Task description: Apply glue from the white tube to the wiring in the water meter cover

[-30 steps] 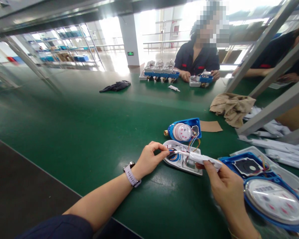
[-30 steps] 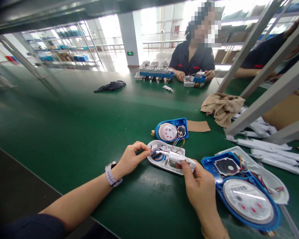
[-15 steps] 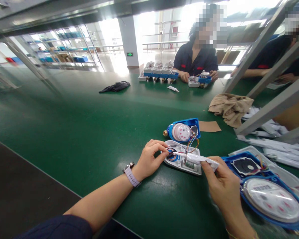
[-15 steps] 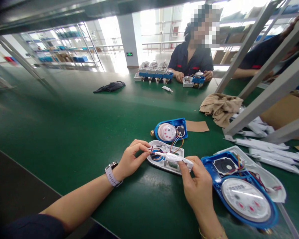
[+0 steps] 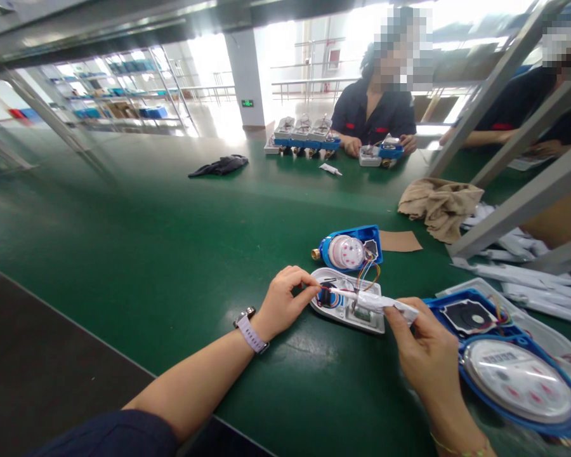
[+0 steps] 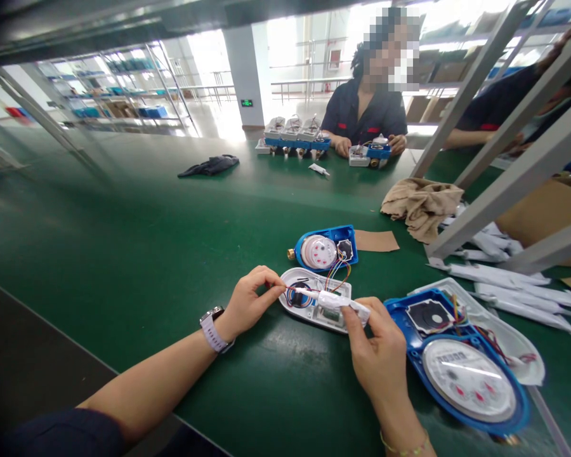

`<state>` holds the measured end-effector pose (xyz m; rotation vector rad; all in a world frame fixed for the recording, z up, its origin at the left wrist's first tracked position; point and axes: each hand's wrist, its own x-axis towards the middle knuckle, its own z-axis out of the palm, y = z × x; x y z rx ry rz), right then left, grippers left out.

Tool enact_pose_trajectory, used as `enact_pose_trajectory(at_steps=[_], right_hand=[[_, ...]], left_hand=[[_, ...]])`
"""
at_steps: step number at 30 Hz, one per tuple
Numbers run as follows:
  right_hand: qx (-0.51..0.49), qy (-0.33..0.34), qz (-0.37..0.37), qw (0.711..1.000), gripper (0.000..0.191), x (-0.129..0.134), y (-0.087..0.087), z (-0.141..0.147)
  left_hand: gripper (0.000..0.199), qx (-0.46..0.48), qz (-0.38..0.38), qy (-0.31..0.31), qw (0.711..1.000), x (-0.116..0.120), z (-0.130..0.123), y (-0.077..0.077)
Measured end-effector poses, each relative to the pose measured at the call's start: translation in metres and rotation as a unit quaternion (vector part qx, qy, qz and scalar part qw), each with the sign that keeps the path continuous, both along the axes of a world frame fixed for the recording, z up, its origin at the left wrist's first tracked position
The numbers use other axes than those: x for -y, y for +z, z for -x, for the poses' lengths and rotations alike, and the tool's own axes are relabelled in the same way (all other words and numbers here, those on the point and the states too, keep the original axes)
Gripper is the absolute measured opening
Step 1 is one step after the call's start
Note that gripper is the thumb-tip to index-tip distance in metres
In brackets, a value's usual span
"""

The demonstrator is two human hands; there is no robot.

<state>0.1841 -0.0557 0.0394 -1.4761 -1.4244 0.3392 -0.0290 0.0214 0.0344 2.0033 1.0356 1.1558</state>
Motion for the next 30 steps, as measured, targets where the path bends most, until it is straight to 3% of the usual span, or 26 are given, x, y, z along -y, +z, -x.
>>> enact_pose_trajectory(at_steps=[7,12,17,30], right_hand=[[0.009,-0.002,-0.005,1.0,0.02,-0.002,-0.004,-0.002],[0.0,0.001,0.0,1.0,0.021,-0.001,-0.003,-0.001],[0.008,-0.004,-0.021,1.0,0.019,-0.003,-0.008,-0.006],[0.02,-0.01,-0.012,1.0,0.02,-0.004,-0.006,-0.011]], left_hand=[[0.011,0.018,0.051,0.004,0.999,-0.001,-0.002,-0.001],[0.018,0.071,0.163,0.013,0.984,-0.003,-0.004,-0.003],[0.025,0.144,0.262,-0.031,0.954,-0.003,-0.006,-0.01],[0.03,0.209,0.333,-0.032,0.919,0.001,-0.011,-0.008]])
